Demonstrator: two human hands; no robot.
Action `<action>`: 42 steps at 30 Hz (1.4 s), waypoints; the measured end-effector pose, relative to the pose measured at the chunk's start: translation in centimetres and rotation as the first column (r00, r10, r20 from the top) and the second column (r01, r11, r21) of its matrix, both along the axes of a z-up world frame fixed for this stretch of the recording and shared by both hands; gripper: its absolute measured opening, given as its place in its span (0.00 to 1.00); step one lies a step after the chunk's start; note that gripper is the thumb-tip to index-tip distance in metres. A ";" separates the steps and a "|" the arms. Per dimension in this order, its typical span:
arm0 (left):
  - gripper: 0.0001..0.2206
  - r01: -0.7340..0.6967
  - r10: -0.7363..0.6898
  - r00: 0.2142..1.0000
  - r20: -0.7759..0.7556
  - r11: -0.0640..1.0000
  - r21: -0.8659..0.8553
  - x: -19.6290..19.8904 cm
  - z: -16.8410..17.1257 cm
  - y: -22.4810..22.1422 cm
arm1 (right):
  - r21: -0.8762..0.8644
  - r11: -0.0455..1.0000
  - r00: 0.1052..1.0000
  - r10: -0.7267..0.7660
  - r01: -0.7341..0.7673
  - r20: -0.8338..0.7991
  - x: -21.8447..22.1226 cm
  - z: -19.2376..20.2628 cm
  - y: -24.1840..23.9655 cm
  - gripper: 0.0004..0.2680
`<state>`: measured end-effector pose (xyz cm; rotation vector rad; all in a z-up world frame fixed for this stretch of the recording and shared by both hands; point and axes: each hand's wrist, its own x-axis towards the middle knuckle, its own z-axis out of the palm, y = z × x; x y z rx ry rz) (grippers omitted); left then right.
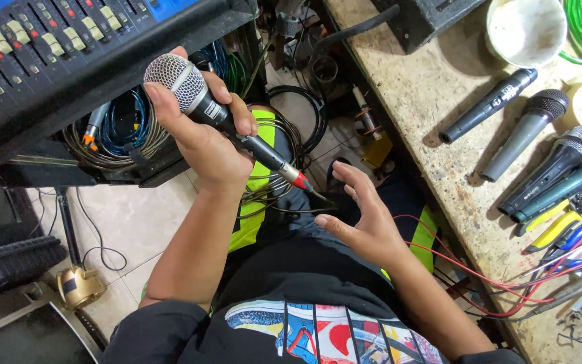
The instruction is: Testing and troubleshooting handheld microphones by connecting them to XLR cables and checking signals on a mixing console.
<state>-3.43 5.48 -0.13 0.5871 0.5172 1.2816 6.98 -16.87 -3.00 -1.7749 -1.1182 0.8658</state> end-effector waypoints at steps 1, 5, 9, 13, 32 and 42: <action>0.30 0.000 0.000 1.000 0.000 1.000 0.001 0.0 0.0 0.0 | 0.001 1.000 1.000 0.000 0.000 0.000 -0.1 0.0 0.1 0.30; 0.27 -0.026 0.033 0.998 -0.048 0.990 0.137 0.1 -0.3 -0.8 | -0.048 0.998 0.998 0.028 -0.031 -0.059 -0.4 0.7 0.6 0.23; 0.22 0.150 -0.143 0.989 -0.047 0.897 0.417 -0.4 -0.8 -0.9 | -0.163 0.958 0.856 0.124 -0.234 -0.501 -1.0 1.3 1.0 0.09; 0.26 0.084 -0.067 0.995 -0.078 0.965 0.247 -1.1 0.9 0.7 | -0.068 0.990 0.988 0.113 -0.121 -0.104 -1.5 -0.4 0.8 0.06; 0.31 0.017 0.297 0.847 -0.440 0.814 0.581 -0.2 0.6 -4.1 | 0.494 0.857 0.820 -0.174 -0.146 0.545 -3.0 5.4 3.7 0.11; 0.47 0.075 0.483 0.597 -0.641 0.762 0.644 -0.6 1.6 -5.8 | 0.553 0.832 0.882 -0.300 0.055 0.364 -4.2 5.5 7.8 0.12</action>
